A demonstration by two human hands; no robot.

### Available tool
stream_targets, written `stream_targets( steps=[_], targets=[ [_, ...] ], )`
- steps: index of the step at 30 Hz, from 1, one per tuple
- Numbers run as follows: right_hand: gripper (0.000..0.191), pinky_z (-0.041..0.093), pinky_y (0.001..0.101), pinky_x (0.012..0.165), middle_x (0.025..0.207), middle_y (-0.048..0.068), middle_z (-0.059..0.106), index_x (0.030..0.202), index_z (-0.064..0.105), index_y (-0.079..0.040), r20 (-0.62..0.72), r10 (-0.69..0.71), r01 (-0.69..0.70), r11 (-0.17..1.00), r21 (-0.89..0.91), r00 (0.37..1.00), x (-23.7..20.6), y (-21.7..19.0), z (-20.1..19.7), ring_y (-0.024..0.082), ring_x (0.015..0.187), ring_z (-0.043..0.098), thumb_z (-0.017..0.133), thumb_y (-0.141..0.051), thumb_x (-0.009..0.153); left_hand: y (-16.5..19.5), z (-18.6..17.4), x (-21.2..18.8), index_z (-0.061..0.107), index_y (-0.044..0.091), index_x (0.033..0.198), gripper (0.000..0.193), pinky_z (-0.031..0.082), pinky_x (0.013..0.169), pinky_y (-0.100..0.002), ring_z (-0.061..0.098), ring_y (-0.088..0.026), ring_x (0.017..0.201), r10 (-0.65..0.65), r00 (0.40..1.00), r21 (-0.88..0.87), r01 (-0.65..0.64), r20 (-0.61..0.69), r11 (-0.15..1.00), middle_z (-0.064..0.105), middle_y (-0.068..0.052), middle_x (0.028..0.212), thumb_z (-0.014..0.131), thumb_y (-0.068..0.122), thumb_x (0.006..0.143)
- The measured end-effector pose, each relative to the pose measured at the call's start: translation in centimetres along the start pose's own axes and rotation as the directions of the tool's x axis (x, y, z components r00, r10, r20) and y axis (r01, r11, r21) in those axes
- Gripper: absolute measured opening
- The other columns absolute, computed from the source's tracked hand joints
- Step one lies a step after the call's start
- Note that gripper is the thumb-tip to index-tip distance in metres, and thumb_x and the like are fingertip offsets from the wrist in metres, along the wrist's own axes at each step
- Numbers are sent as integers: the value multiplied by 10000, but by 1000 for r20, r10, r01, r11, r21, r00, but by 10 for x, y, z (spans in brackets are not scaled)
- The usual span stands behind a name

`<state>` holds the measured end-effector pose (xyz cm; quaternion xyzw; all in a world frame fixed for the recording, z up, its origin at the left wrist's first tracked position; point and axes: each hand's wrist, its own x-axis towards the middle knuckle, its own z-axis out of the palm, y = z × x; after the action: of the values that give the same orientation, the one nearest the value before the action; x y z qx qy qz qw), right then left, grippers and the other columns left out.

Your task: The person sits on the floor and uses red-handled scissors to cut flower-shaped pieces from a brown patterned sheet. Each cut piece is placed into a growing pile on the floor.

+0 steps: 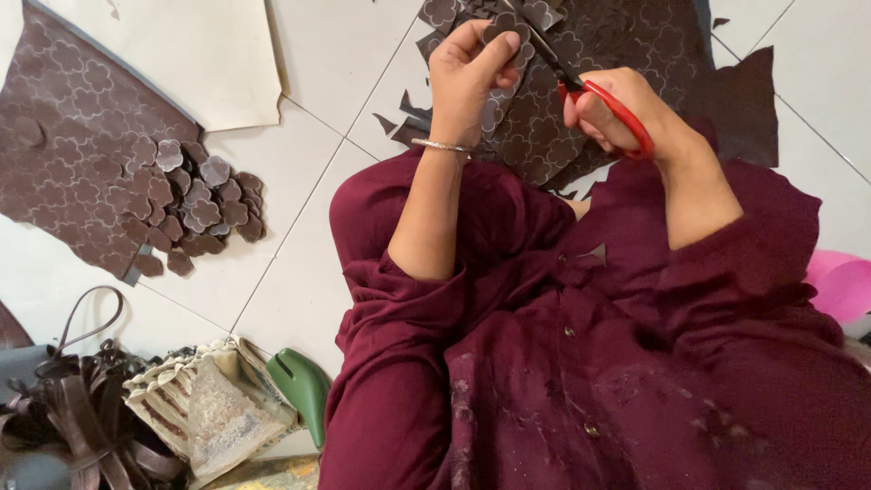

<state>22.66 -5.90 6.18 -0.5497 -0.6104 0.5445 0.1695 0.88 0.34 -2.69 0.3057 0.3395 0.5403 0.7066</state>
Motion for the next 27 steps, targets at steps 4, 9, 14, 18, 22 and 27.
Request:
stream_targets(
  steps=[4,9,14,18,22,27],
  targets=[
    [716,487,238,586,747,-20,565,1062,635,-62,-78,-65,72,993,90,995,8,6,6,64,639,562,466,-750,958,-7,-4,5,711,2,1004,112,528,630,-224,637,-87,682,-54,999,-52,54,-2,997,707,-22,846,711,104,957],
    [169,508,241,680,932,32,683,1131,592,-20,-196,-108,153,961,229,975,15,8,13,95,760,621,663,-142,1039,-22,0,4,736,-8,1107,188,498,626,-219,604,-72,707,-197,979,-151,204,60,967,680,-3,844,679,127,989],
    [183,518,244,618,917,29,679,1128,588,-42,-305,-8,114,936,332,952,16,10,13,98,749,651,716,-89,1006,-30,10,-4,700,10,1190,248,520,643,-205,633,-65,730,-250,947,16,252,201,968,702,-7,871,704,70,949],
    [209,506,257,613,909,25,657,1149,604,-43,-451,40,157,907,391,892,18,19,12,107,729,637,743,-41,992,-30,10,-6,667,-8,1180,245,574,667,-232,702,-110,749,-278,914,71,269,296,960,751,-57,900,690,42,941],
    [212,547,266,662,969,21,650,1148,643,-29,-503,8,201,911,360,864,20,28,8,94,789,641,769,-9,979,-28,10,-3,656,17,1122,194,596,644,-235,726,-114,716,-351,898,128,328,266,936,783,-63,880,653,65,934],
    [228,511,258,665,969,37,655,1154,631,-28,-397,-54,146,968,204,916,18,33,8,111,767,625,734,-8,951,-27,10,-8,763,11,1103,165,473,612,-183,571,-37,691,-148,969,231,101,198,968,687,11,833,724,124,990]
  ],
)
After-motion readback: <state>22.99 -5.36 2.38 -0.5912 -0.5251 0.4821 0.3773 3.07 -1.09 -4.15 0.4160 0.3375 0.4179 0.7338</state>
